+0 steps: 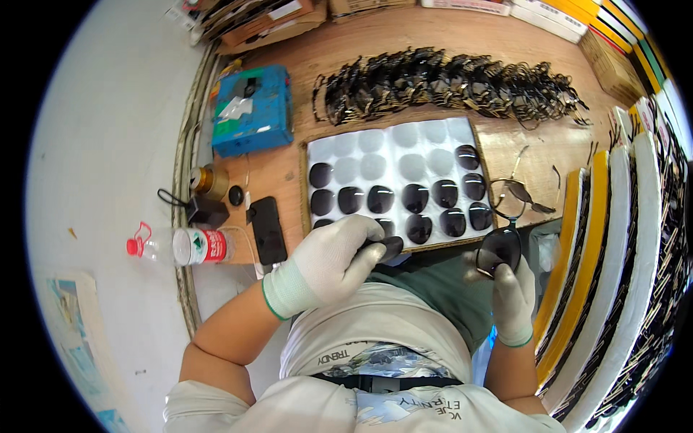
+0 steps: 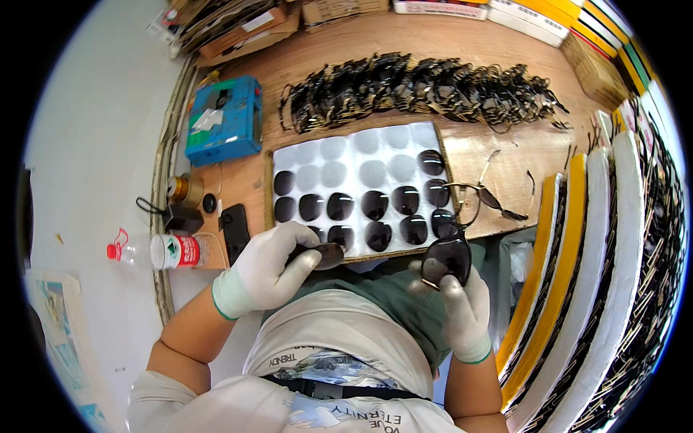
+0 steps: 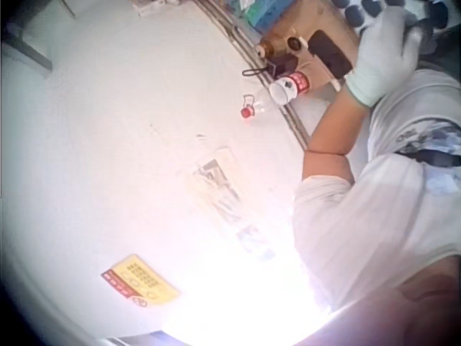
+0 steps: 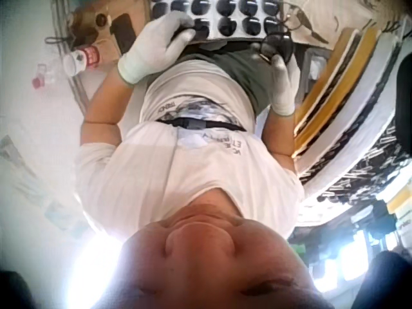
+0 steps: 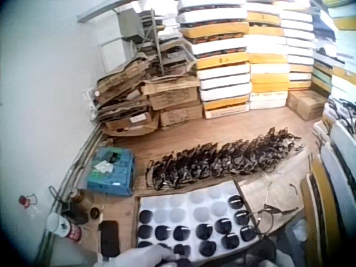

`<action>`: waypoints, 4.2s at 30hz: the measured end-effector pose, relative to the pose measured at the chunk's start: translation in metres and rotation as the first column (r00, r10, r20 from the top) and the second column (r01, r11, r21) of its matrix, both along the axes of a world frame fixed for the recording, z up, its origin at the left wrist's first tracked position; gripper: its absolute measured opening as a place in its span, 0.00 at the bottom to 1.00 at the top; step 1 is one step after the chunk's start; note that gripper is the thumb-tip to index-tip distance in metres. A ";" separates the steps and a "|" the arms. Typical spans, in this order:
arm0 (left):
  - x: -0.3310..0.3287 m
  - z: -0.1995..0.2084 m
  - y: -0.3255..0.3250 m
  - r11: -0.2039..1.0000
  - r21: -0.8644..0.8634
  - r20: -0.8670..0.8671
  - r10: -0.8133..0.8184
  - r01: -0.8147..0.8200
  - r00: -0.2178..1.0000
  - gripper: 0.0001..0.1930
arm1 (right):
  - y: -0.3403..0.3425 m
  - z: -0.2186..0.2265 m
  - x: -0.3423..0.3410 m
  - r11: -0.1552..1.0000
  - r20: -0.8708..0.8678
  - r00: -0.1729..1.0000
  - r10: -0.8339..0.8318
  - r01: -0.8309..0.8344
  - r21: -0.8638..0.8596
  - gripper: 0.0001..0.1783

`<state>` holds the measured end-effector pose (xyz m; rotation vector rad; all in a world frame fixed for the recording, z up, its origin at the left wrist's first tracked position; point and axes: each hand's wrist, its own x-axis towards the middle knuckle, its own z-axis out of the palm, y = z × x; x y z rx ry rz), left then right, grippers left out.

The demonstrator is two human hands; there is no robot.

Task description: The person assembles sunglasses by inserting lenses into frames at a workbench. They repeatedly pick up lenses and frames, fit them together, and place the completed pairs into a tray. The process is performed one at a time with gloved hands.

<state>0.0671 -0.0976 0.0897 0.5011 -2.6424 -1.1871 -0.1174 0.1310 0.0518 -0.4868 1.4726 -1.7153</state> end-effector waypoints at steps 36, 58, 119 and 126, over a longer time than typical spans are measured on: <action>0.091 -0.030 0.019 0.369 0.927 -0.054 0.305 -0.066 0.951 0.14 | -0.067 0.016 0.099 0.844 -0.164 0.829 0.535 -0.534 0.053 0.15; 0.076 0.002 0.017 0.763 0.642 -0.222 0.270 -0.067 0.937 0.09 | -0.079 0.039 0.080 0.823 -0.257 0.782 0.568 -0.539 0.181 0.11; -0.066 -0.078 -0.252 0.501 0.459 -0.079 0.846 -0.734 0.528 0.17 | -0.311 -0.116 0.085 0.811 -0.804 0.112 0.583 -0.028 0.584 0.19; -0.043 -0.050 -0.136 0.732 0.461 -0.437 0.679 -0.502 0.590 0.13 | -0.291 -0.103 0.074 0.846 -0.774 0.343 0.533 -0.241 0.476 0.14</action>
